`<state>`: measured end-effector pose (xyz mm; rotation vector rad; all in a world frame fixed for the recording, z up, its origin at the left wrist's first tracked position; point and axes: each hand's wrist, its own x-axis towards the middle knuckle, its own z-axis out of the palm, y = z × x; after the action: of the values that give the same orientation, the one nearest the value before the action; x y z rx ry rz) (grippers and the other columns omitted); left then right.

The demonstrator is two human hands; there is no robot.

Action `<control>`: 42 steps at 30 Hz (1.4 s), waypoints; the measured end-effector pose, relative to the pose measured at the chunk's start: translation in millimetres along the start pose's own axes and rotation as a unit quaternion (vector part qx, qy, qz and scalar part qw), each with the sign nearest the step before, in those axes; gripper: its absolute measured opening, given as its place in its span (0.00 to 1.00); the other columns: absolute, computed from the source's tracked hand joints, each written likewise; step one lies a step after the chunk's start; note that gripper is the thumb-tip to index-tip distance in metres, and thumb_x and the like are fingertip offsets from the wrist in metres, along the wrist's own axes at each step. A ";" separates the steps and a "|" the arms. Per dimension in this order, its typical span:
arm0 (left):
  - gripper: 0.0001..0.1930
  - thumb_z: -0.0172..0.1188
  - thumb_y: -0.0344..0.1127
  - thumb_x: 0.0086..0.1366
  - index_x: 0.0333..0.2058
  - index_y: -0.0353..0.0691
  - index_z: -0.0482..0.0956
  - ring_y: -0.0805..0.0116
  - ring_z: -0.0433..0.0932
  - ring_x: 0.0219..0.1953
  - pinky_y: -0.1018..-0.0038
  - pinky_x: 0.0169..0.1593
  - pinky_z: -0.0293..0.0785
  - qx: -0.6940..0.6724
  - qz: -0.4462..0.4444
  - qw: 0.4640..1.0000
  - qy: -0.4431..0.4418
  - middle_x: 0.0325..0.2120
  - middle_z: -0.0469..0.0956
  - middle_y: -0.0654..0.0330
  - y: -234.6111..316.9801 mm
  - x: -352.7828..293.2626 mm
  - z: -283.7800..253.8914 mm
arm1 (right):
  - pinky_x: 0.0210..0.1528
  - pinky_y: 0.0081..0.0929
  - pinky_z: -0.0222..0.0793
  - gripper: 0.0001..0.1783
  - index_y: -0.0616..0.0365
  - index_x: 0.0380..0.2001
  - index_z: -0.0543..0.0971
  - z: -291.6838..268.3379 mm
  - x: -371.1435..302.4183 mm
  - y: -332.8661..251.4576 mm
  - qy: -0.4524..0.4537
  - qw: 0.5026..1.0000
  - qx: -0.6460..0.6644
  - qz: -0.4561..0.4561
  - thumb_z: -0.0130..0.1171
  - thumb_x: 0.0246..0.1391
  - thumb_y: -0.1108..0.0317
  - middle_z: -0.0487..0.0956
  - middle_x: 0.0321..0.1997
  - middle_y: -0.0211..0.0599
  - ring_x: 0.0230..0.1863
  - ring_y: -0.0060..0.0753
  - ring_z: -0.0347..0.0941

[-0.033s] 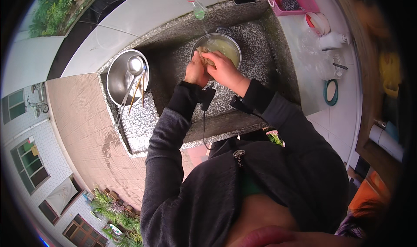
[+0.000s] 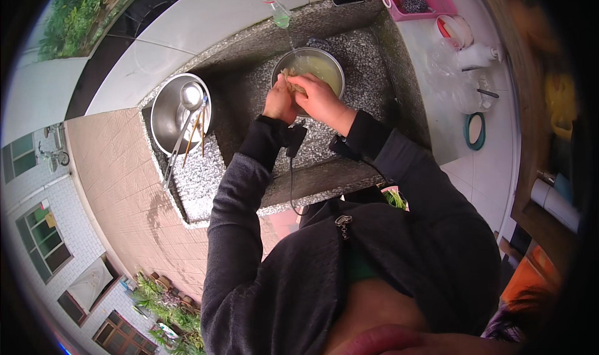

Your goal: The person washes a wok, a metal bowl, and a pot with a sponge and running water at an outdoor sink. They rinse each item thoroughly and place them aside before carrying the cleaned items into the house.

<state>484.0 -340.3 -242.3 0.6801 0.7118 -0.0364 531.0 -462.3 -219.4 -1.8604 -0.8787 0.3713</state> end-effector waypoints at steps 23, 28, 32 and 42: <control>0.39 0.35 0.61 0.68 0.65 0.34 0.43 0.51 0.50 0.67 0.57 0.67 0.50 0.027 -0.031 0.999 0.020 0.66 0.45 0.46 -10.8 51.5 -59.1 | 0.56 0.43 0.61 0.18 0.52 0.41 0.80 79.7 1.5 160.9 -0.182 0.918 -0.353 -0.012 0.55 0.49 0.58 0.77 0.43 0.38 0.58 0.45 0.62; 0.41 0.35 0.63 0.67 0.65 0.34 0.45 0.51 0.48 0.68 0.58 0.68 0.49 -0.039 -0.026 0.999 -0.022 0.66 0.45 0.46 -1.7 48.8 -60.4 | 0.51 0.38 0.67 0.09 0.59 0.33 0.77 73.8 30.3 185.0 0.007 0.905 -0.419 0.075 0.54 0.45 0.70 0.67 0.52 0.47 0.51 0.56 0.64; 0.42 0.36 0.65 0.66 0.65 0.35 0.45 0.52 0.46 0.68 0.59 0.68 0.48 -0.005 -0.016 0.999 -0.028 0.67 0.43 0.47 -4.2 56.3 -60.8 | 0.43 0.41 0.69 0.09 0.60 0.32 0.76 52.8 36.9 155.0 -0.149 0.955 -0.240 0.091 0.56 0.43 0.74 0.75 0.38 0.48 0.41 0.51 0.72; 0.29 0.34 0.58 0.71 0.56 0.40 0.65 0.60 0.70 0.54 0.64 0.58 0.65 -0.003 -0.089 0.996 0.010 0.53 0.70 0.56 -9.2 47.2 -15.5 | 0.62 0.29 0.59 0.25 0.54 0.52 0.72 43.0 42.9 51.4 0.078 0.990 0.104 0.062 0.44 0.50 0.82 0.71 0.57 0.45 0.58 0.44 0.67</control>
<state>508.7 -329.4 -285.0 0.6101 0.7903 -0.1907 555.6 -415.2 -278.7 -1.7278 -0.5978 0.3740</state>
